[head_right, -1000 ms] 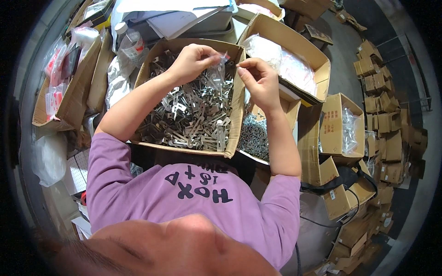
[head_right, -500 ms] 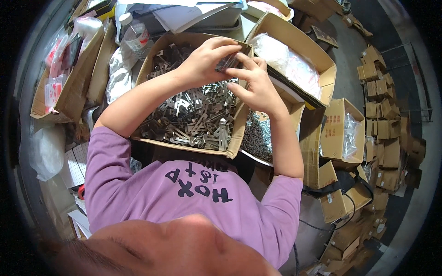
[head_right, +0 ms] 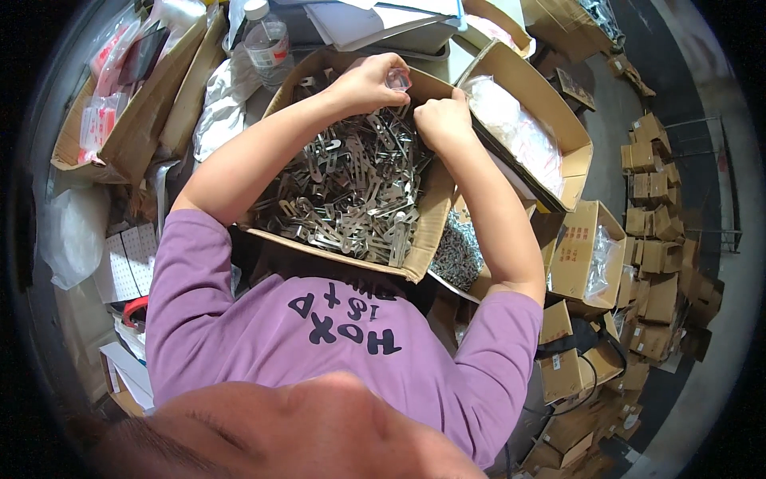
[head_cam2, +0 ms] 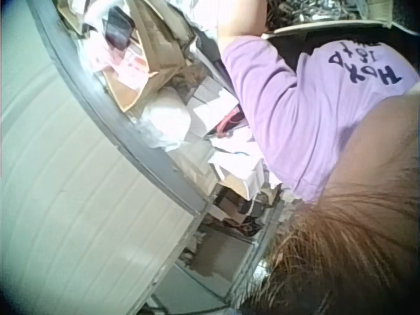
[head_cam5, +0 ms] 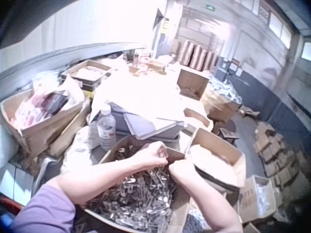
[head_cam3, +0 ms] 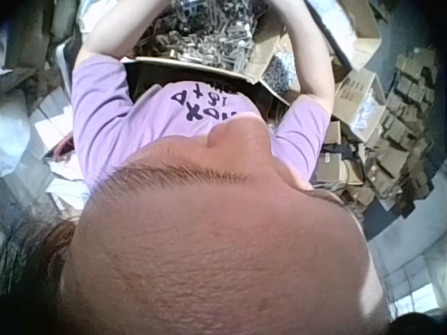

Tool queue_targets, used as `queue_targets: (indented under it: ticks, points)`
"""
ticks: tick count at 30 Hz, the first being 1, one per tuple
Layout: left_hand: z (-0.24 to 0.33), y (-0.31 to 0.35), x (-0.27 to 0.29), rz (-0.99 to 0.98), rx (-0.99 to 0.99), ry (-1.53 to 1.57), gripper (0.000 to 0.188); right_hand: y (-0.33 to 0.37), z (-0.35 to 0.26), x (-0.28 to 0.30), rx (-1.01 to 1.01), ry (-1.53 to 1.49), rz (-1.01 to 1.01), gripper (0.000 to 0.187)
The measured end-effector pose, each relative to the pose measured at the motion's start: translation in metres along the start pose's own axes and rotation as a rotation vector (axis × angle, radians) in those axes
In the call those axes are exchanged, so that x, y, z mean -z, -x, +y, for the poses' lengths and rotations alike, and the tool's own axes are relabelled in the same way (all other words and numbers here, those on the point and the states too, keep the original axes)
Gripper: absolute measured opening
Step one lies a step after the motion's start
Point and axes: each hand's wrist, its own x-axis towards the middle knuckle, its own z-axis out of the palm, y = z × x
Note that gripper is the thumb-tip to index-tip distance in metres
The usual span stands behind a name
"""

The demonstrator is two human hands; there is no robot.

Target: The person sorts metal hinges and screws from cardboard boxes into small plastic bags.

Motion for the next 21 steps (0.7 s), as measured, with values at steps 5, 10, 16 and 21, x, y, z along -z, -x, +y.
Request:
queue_targets:
  ticks: [5,10,16,21]
  points:
    - [0.003,0.003,0.001,0.017,-0.029,-0.03,0.049,-0.01,-0.003,-0.01,0.098,-0.013,0.012,0.014]
    - [0.011,0.006,0.006,-0.048,0.021,0.008,0.047,-0.012,0.007,-0.007,0.114,-0.255,-0.114,0.012]
    - [0.007,0.005,0.006,-0.017,-0.007,0.014,0.047,0.005,0.02,0.012,0.148,-0.756,0.016,0.026]
    - [0.007,0.004,0.005,-0.055,-0.001,0.031,0.044,0.031,0.022,0.035,0.034,-1.189,-0.062,0.023]
